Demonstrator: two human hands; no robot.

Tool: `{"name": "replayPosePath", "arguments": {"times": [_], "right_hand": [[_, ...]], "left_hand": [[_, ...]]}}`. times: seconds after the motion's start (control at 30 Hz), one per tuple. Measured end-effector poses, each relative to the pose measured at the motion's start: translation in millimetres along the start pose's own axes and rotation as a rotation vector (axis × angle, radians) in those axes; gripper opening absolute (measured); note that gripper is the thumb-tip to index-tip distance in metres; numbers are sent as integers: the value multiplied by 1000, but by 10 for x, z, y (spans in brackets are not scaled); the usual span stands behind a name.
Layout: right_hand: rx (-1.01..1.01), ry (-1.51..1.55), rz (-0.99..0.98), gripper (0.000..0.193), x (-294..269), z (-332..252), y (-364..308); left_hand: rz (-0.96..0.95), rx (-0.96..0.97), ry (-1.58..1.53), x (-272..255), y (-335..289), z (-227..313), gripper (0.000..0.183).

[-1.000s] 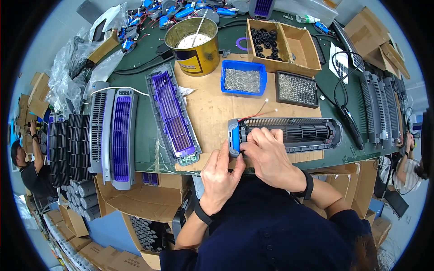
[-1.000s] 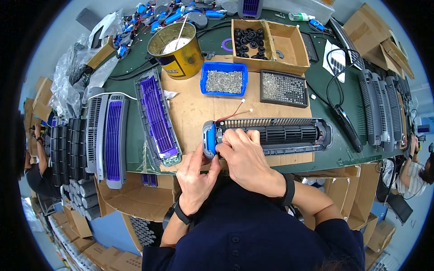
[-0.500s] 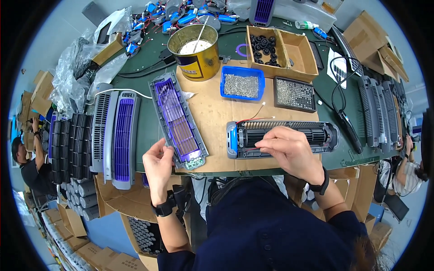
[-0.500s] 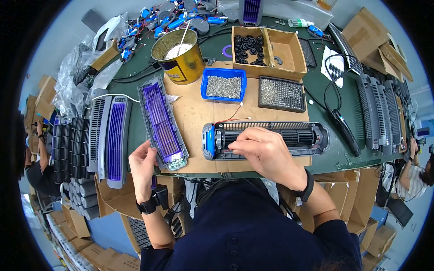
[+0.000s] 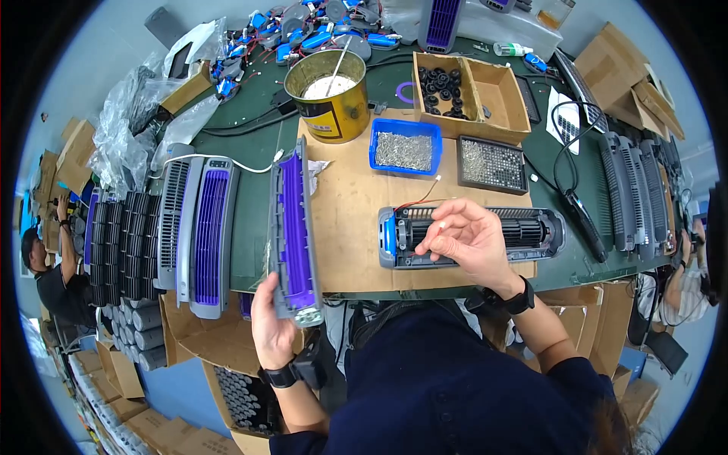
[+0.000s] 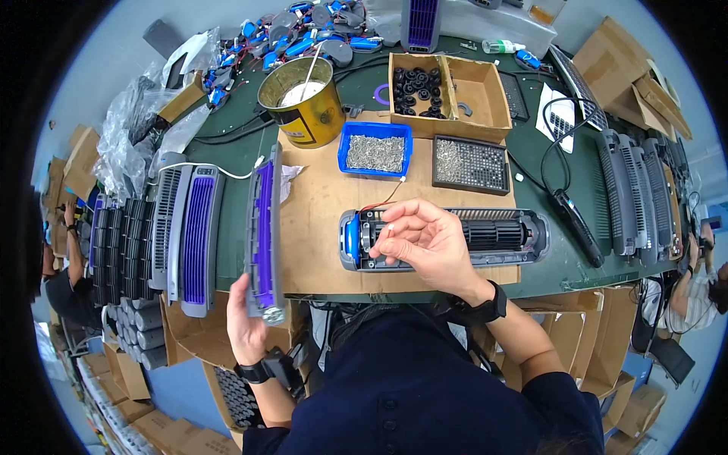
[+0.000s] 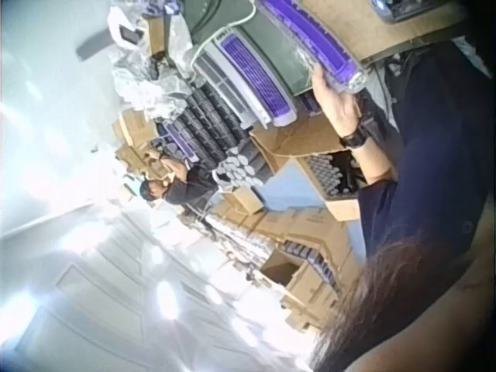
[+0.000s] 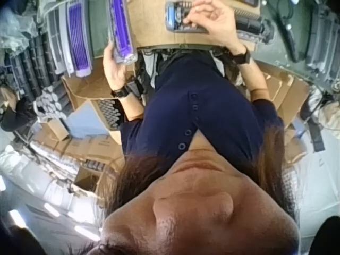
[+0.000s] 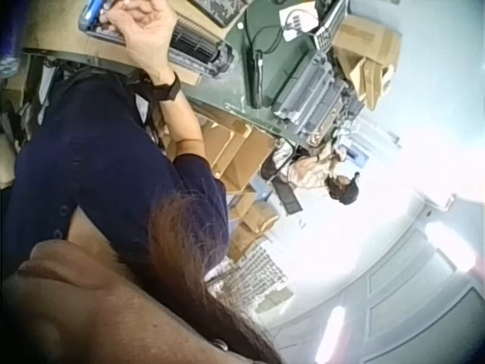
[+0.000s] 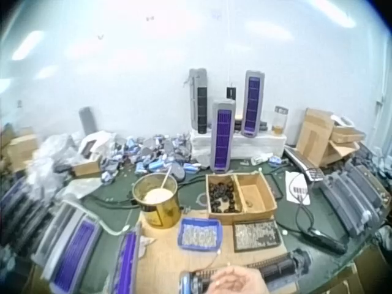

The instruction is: The person assembles a portable fan by inserting a cylindrical blade and rubber grommet into the housing, then connecting a battery pack to the internal wires. They snap a purple grille onto the casing and secure the entire assembly by driving screws with a power screwdriver.

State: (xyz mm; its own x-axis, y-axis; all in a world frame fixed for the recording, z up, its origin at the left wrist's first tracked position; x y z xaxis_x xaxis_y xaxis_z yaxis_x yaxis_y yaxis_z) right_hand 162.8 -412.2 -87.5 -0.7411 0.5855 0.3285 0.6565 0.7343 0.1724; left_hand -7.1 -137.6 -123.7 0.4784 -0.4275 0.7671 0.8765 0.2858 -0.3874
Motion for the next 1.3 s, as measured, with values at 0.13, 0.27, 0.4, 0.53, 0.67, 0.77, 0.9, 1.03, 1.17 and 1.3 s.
{"name": "replayPosePath", "arguments": {"times": [0.13, 0.27, 0.4, 0.53, 0.67, 0.77, 0.9, 1.03, 1.17, 1.3], "right_hand": [[61, 90, -3, 17, 63, -8, -12], [124, -1, 4, 14, 118, -36, -26], [145, -19, 12, 18, 154, -94, -37], [63, -98, -38, 18, 170, -130, -34], [64, -160, -47, 18, 251, -225, 31], [-38, -533, -181, 18, 302, -269, 103], [182, -329, -24, 11, 390, -237, 150], [221, -165, 37, 24, 395, -207, 207], [277, -105, 41, 35, 345, -138, 241], [309, -61, 39, 33, 348, -113, 268]], "left_hand": [[-485, -87, -581, 198, 8, -176, 71], [-578, -207, -580, 399, 82, -414, 77], [-758, -305, -813, 539, 126, -483, 73], [-707, -147, -471, 717, 119, -603, 72], [-718, 45, -164, 1011, 276, -673, 75], [-716, 217, 23, 1084, 371, -770, 81], [-619, 278, 208, 1161, 382, -832, 89], [-622, 283, 229, 1191, 394, -851, 92], [-693, 366, 263, 1176, 415, -879, 86], [-714, 377, 339, 1197, 401, -867, 87]]}}
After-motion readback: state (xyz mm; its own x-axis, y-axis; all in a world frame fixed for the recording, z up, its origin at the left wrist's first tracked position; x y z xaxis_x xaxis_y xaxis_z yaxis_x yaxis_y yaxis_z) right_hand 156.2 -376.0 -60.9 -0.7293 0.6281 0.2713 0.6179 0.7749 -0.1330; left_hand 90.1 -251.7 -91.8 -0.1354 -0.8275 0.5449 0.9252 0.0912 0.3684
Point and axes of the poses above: each hand's wrist, its own y-axis towards the middle knuckle, its own x-axis out of the palm, z = x × y, the point moved 1 cm from there along y, towards the middle knuckle, and after that the axes turned 12 degrees about -z, right-handed, at the moved point
